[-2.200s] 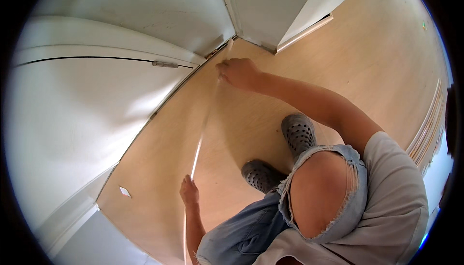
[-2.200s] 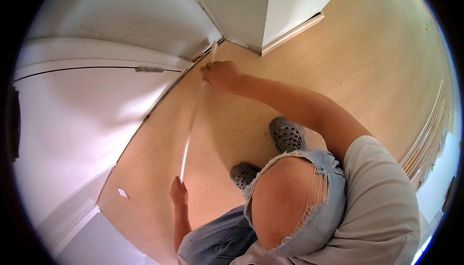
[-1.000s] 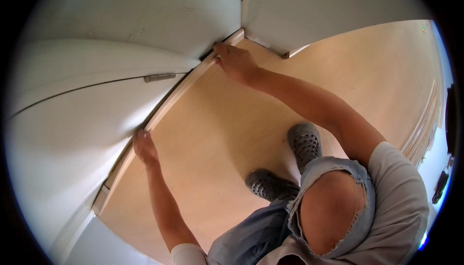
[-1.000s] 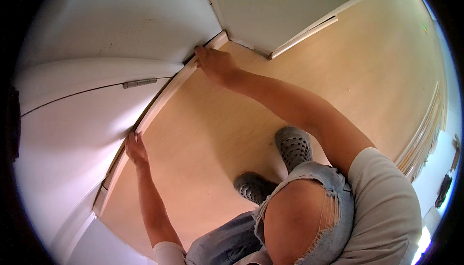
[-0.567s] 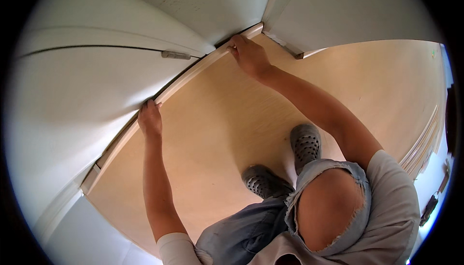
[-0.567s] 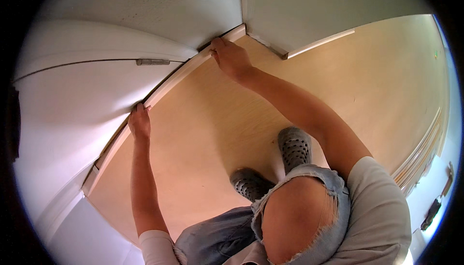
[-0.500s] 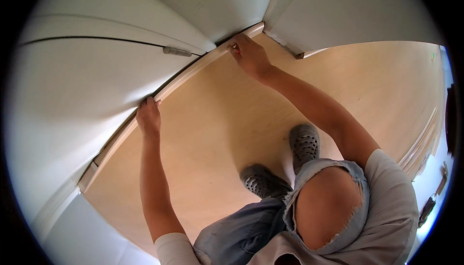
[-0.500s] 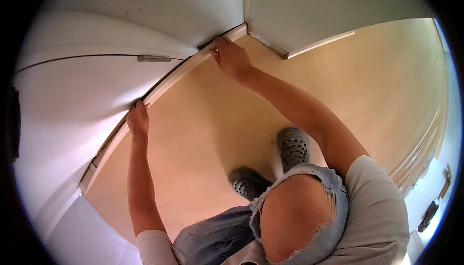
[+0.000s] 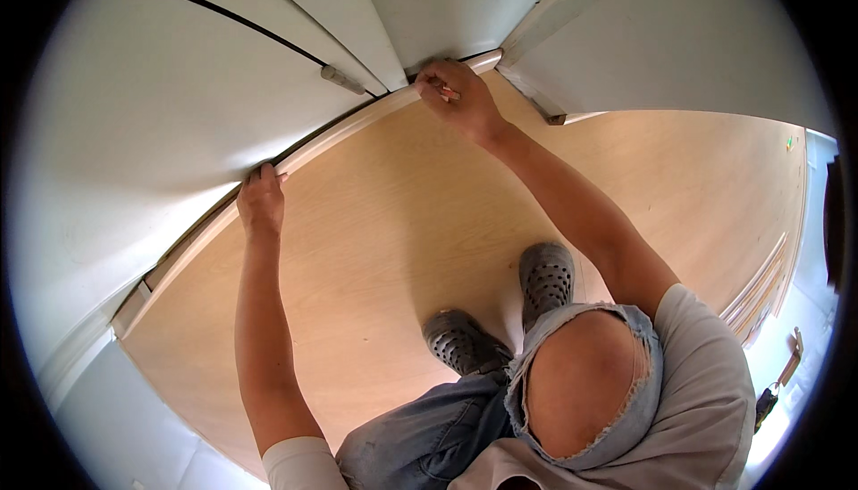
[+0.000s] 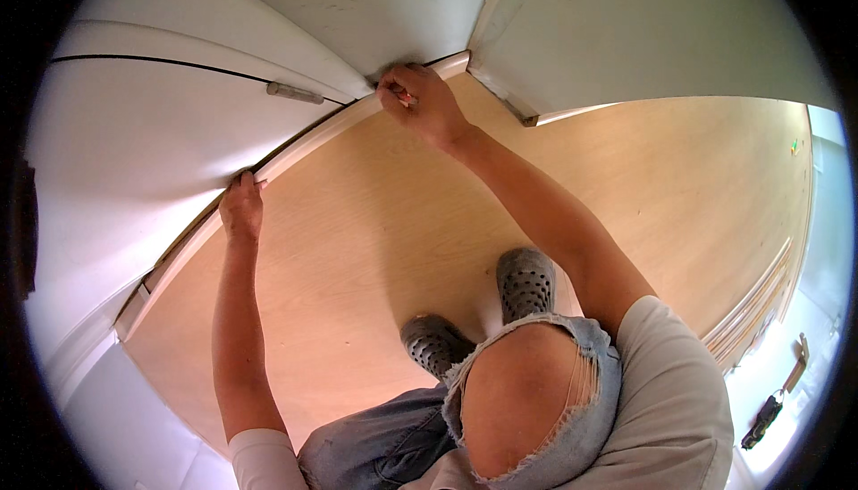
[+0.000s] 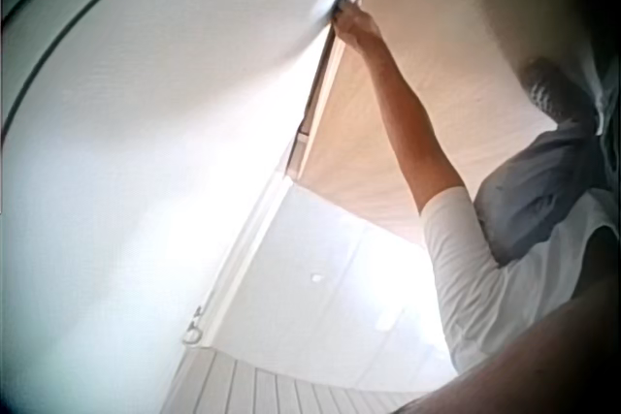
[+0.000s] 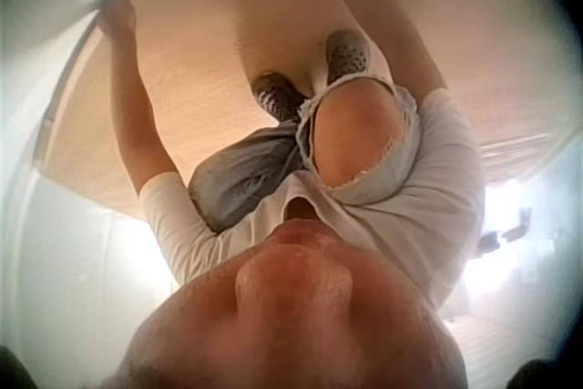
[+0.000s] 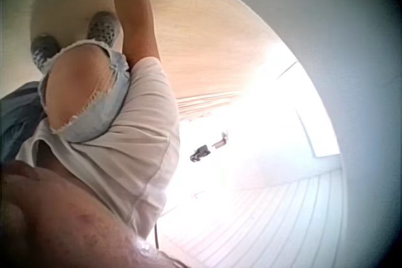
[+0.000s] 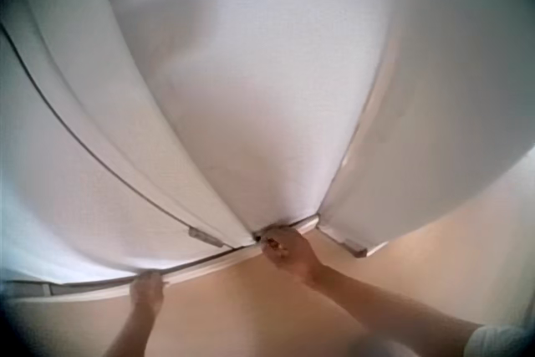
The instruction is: The person cuts wooden trim pieces using a miter saw and then installs them along the base of a wall. They repeatedly measure, cut, and fit the pieces to ensure a proper alignment with the wall and floor.
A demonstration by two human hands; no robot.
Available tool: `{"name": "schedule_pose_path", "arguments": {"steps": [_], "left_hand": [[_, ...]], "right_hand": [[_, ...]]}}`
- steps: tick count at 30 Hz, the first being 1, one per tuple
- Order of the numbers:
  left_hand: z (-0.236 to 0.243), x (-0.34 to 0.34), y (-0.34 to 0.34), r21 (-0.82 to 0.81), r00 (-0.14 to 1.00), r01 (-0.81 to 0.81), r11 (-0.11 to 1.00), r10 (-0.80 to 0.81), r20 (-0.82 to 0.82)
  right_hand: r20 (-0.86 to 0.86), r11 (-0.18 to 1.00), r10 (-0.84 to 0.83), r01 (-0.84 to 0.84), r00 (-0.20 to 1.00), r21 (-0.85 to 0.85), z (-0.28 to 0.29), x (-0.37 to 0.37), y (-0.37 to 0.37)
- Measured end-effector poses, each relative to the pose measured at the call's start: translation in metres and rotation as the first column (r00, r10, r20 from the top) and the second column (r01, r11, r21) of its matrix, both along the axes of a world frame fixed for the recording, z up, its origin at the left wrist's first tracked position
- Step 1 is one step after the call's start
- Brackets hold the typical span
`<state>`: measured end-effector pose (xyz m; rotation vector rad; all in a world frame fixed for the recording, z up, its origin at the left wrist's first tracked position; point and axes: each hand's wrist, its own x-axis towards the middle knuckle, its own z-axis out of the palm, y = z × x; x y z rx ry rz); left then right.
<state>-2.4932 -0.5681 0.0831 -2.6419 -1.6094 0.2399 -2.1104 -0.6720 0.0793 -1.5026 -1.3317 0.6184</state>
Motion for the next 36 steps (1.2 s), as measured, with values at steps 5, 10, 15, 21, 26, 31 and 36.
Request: {"name": "schedule_pose_path", "arguments": {"steps": [5,10,15,21,26,31,36], "left_hand": [[-0.002,-0.002,-0.001,0.029,1.0,0.012,0.999,-0.013,0.019],[-0.001,-0.002,-0.002,0.041,1.0,0.003,0.999,-0.004,0.019],[0.0,0.003,-0.003,0.048,1.0,-0.009,0.999,0.008,0.02],[0.005,0.005,-0.005,0.014,0.999,-0.033,0.999,0.033,0.016],[0.004,0.004,-0.005,0.03,0.999,-0.02,0.999,0.019,0.029],[0.002,0.002,-0.004,0.026,0.999,-0.021,0.999,0.02,0.037],[0.003,0.003,-0.004,0.021,0.999,-0.019,1.0,0.018,0.029]], "right_hand": [[0.032,0.993,-0.036,0.032,0.999,0.11,-0.014,-0.006,0.006],[0.142,0.983,-0.072,0.047,0.987,0.175,-0.014,-0.006,0.006],[0.186,0.985,-0.085,0.054,0.979,0.165,-0.016,-0.007,0.006],[0.164,0.988,-0.048,0.023,0.985,0.15,-0.013,-0.007,0.003],[0.169,0.99,-0.036,0.012,0.985,0.141,-0.014,-0.005,0.003],[0.17,0.987,-0.051,0.024,0.984,0.159,-0.012,-0.006,0.004],[0.188,0.99,-0.044,0.017,0.981,0.142,-0.015,-0.003,0.004]]}}
